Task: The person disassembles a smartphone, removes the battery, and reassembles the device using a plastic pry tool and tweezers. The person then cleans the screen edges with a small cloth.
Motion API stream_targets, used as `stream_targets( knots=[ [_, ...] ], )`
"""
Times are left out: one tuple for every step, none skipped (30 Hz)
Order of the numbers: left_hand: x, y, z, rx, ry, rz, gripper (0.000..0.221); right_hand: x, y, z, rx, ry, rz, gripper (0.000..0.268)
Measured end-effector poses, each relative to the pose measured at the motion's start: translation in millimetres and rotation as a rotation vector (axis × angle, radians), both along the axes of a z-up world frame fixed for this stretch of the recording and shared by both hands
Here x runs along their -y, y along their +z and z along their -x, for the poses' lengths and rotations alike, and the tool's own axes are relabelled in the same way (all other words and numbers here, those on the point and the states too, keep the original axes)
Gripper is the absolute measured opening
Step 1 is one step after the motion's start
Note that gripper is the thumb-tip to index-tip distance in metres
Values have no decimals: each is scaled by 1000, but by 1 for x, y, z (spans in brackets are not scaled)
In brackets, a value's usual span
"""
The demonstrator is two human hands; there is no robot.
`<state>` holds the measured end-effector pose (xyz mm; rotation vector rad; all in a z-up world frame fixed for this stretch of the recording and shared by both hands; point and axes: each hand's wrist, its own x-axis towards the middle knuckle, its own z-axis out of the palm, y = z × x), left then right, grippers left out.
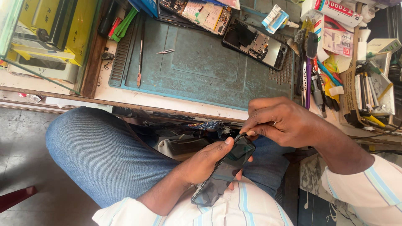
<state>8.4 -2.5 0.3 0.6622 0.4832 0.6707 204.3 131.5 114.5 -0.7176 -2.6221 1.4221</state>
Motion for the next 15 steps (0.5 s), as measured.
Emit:
stream_targets(
  knots=[
    [-1, 0, 0, -14, 1, -13, 76, 1, 0, 0, 33, -2, -32, 23],
    [-1, 0, 0, -29, 3, -27, 77, 1, -1, 1, 66, -4, -65, 22],
    [-2, -1, 0, -36, 0, -26, 77, 1, 0, 1, 100, -5, -97, 21],
    [-3, -1, 0, -43, -3, -26, 76, 2, 0, 1, 115, 15, -119, 21],
    [-3, -1, 1, -50, -6, -26, 76, 1, 0, 1, 131, 34, -142, 21],
    [-3, 0, 1, -50, -8, -31, 76, 2, 0, 0, 146, 53, -164, 22],
    [-3, 0, 1, -49, -10, -36, 76, 1, 0, 0, 125, 59, -161, 22],
    [-3, 0, 1, -47, -12, -41, 75, 1, 0, -1, 106, 65, -159, 23],
    [-3, 0, 1, -42, -11, -54, 75, 0, 1, -2, 86, 71, -157, 23],
    [-2, 0, 1, -38, -7, -63, 75, -1, 0, -3, 59, 84, -138, 26],
    [-2, 0, 2, -34, -3, -73, 75, -1, 0, -5, 32, 97, -118, 29],
    [-1, 0, 2, -17, -12, -60, 74, -2, 0, -6, 6, 109, -100, 32],
    [-1, 1, 2, 0, -22, -46, 73, -3, -1, -7, -3, 117, -94, 33],
    [-1, 1, 3, 18, -31, -33, 72, -4, -2, -8, -12, 124, -89, 34],
    [-1, 1, 3, 26, -37, -39, 72, -5, -2, -8, -20, 132, -83, 35]
  ],
)
